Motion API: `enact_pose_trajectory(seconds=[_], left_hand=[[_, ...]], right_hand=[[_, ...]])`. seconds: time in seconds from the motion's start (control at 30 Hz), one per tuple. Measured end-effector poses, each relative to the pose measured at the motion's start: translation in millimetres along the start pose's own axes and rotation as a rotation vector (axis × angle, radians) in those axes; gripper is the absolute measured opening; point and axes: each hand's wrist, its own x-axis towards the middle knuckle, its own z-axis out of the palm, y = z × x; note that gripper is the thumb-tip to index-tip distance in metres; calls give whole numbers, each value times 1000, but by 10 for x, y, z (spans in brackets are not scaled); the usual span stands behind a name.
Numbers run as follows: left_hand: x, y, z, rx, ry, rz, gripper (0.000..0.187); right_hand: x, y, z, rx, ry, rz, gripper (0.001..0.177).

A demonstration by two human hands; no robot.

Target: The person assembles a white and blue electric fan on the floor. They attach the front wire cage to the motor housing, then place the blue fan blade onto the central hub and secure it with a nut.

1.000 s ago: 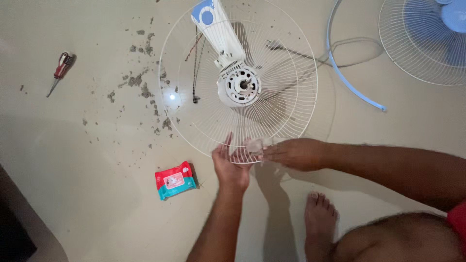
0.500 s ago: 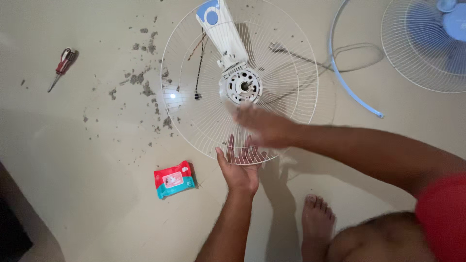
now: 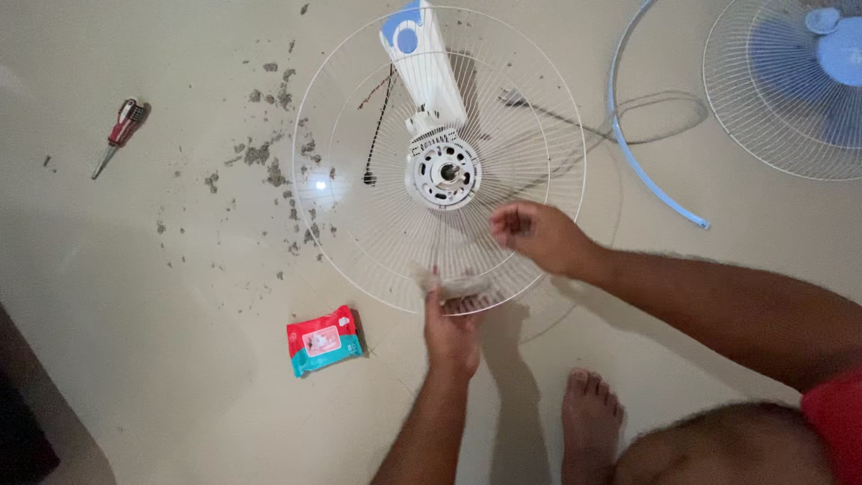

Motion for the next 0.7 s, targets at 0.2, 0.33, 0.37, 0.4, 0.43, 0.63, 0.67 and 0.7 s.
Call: enact_pose_trajectory(seconds=[0.2,0.33,0.37,0.4,0.43,0.63,0.67,0.7], left_hand=[[-6,-132,172,53,45,-15,54],[-112,-84,228,78,42,-29,54],[-139,-65,238,97,47,-30,55],[-142,-27,257,117,48,-30,57],[-141,16,278,136,48,-30,58],[-223,95,271,2,-14,95,58],[-238,49,307,15,56,41,57],[-256,-15,361,28,126,-14,57]], right_hand=[[-6,-304,119,-520,-154,-277,40],[-61,-266,396,-810,-410,-358,52],[-77,-230,415,-694,-367,-389,41],[-63,-206,423,-581,-320,-419,31],[-46,-201,420,-468,-272,-449,21],[110,-469,-15,-671,186,-175,28],[138,-467,-66,-719,201,-333,33],[151,-431,-94,-764,215,-492,41]])
